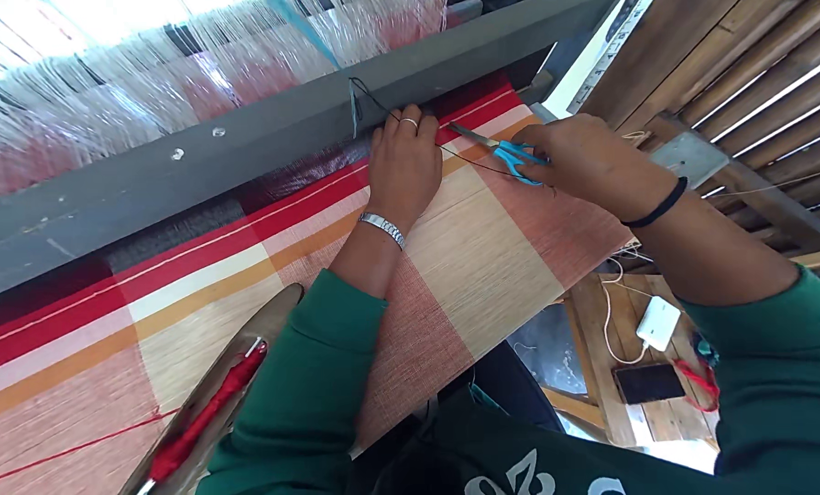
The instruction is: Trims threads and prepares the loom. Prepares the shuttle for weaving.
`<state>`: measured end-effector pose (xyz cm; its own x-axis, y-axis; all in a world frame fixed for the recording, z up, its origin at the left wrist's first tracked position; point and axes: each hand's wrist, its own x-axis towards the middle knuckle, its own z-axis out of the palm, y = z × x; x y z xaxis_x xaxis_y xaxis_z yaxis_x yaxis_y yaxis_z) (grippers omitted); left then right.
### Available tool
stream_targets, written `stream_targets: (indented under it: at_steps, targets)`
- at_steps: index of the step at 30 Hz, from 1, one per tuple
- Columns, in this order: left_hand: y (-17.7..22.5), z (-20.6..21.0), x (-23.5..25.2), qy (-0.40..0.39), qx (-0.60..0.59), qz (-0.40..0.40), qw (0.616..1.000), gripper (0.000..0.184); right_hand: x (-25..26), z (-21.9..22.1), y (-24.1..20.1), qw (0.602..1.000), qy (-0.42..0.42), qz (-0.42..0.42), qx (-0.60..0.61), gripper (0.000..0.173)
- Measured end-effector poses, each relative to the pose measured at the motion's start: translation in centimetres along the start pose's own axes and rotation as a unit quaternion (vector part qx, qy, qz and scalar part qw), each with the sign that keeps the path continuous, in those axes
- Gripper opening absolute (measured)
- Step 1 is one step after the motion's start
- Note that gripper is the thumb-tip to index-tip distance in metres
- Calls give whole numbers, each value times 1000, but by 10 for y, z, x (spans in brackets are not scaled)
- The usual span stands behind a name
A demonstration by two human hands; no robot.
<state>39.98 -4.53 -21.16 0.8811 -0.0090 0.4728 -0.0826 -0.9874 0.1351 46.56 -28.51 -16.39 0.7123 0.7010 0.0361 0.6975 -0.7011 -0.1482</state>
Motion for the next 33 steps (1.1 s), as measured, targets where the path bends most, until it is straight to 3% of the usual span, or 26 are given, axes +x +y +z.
stream_targets:
  at_steps: [33]
  targets:
    - [1,-2,1,-9,15,-1,1000,30,3,4,-19,999,-2,17,-50,21]
